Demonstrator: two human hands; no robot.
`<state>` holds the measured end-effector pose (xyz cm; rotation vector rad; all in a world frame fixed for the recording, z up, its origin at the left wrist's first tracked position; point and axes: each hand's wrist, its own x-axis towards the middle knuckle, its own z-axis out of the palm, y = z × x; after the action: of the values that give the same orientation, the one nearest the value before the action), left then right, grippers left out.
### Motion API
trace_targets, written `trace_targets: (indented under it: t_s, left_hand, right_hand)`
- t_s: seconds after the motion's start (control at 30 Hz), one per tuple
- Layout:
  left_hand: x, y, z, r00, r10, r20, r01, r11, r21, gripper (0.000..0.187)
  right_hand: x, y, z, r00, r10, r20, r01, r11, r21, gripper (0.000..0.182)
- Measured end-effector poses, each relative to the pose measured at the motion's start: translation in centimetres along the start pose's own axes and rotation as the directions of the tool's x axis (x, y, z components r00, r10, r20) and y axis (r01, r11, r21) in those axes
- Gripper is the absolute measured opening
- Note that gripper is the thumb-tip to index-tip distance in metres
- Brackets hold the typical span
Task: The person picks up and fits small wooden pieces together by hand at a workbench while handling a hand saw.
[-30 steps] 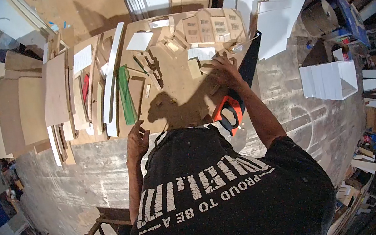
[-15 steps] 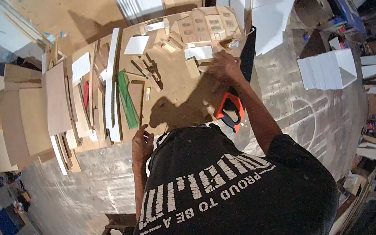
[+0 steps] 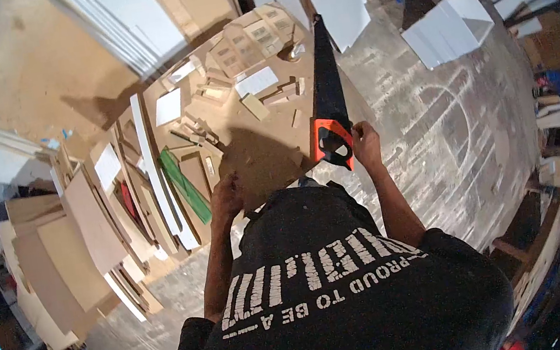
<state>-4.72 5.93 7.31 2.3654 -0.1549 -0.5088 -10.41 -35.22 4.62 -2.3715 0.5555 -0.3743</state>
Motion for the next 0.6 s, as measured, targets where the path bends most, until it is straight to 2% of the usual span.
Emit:
trace_targets:
  t_s: [0.17,0.27,0.33,0.5,0.6]
  left_hand:
    - [1.5,1.1,-0.2,0.980,-0.111,0.168,0.074,0.975,0.209,0.025]
    - [2.3,-2.1,2.0,0.994,0.103,0.045,-0.109,0.984,0.139,0.025]
    - [2.5,-3.1,2.7,0.985,0.170,-0.009,-0.169,0.981,0.098,0.024]
    - [3.3,-4.6,3.1,0.981,0.192,-0.001,-0.190,0.971,0.145,0.020]
    - [3.2,-4.5,2.8,0.975,0.222,-0.019,-0.220,0.974,0.062,0.018]
  right_hand:
    - [-3.7,-0.4,-0.9,0.997,0.062,-0.036,-0.063,0.998,-0.027,0.010]
    - [-5.1,-1.4,-1.1,0.993,0.118,-0.017,-0.118,0.993,-0.021,0.010]
    - [-5.9,-2.0,-1.3,0.989,0.147,0.029,-0.147,0.989,-0.007,0.010]
    - [-6.8,-4.4,-1.0,0.991,0.113,0.066,-0.114,0.993,0.018,0.009]
    - [-6.3,-4.2,0.6,0.994,0.054,0.094,-0.056,0.998,0.019,0.010]
